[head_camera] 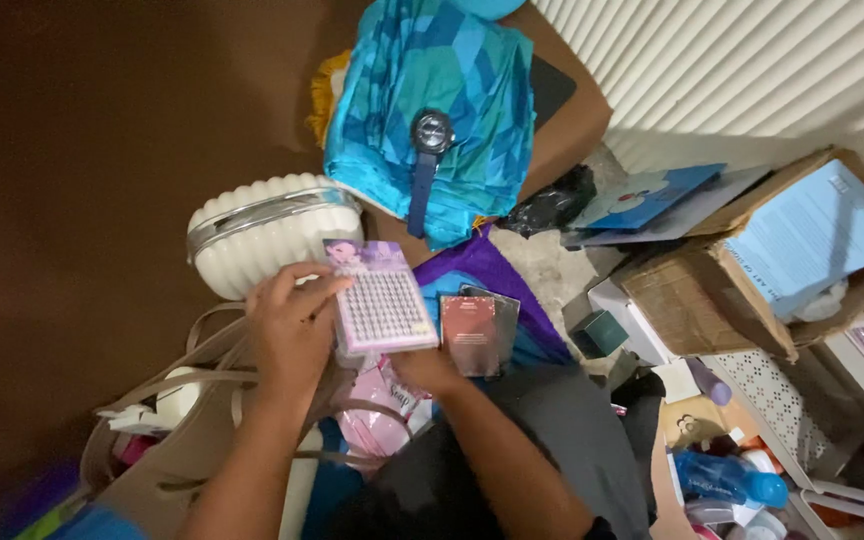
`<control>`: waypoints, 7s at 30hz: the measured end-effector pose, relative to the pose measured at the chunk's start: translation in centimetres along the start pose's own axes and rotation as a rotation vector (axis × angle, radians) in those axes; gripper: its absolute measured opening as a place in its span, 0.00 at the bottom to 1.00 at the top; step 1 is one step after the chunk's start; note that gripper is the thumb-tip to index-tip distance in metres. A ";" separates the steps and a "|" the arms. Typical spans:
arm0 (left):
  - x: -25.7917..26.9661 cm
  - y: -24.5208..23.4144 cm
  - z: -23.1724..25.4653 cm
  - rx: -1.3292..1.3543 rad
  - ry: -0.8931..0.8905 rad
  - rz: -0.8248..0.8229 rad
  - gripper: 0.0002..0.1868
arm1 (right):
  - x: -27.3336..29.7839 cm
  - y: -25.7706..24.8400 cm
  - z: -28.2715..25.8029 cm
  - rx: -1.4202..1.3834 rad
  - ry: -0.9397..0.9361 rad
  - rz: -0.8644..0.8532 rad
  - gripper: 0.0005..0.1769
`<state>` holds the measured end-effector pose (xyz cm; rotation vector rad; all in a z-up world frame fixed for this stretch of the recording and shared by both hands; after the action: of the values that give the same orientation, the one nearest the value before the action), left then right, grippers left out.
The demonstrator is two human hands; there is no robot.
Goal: Organizing various makeup, skincare, and cosmetic items on and around a multi-tier storage shelf.
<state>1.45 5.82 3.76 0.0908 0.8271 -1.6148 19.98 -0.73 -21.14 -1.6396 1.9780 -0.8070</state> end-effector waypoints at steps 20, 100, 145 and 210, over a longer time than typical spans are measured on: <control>-0.3 -0.3 0.6 0.254 -0.025 -0.059 0.21 | 6.7 -17.5 0.9 -0.918 0.345 0.610 0.09; 19.6 28.8 31.7 0.969 -0.570 -1.211 0.44 | 38.2 -36.3 1.0 -0.844 0.218 1.105 0.39; 11.1 43.8 47.0 0.394 0.182 -0.892 0.22 | 31.7 -72.6 25.8 -0.443 0.744 1.132 0.29; 13.9 39.3 39.7 0.544 0.014 -0.816 0.18 | 37.2 -66.6 19.0 -0.788 0.581 1.338 0.34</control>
<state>48.45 -27.10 8.39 0.1612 0.4154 -2.5870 73.32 -48.43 11.47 0.0737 3.2770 0.1064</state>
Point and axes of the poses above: each hand's wrist, its own x-axis away from the middle knuckle, its own y-axis out of the palm, z = x × y, the point moved 7 cm from there along -x, towards the middle knuckle, and after that the axes turned 2 degrees about z, right-handed, at the moved point
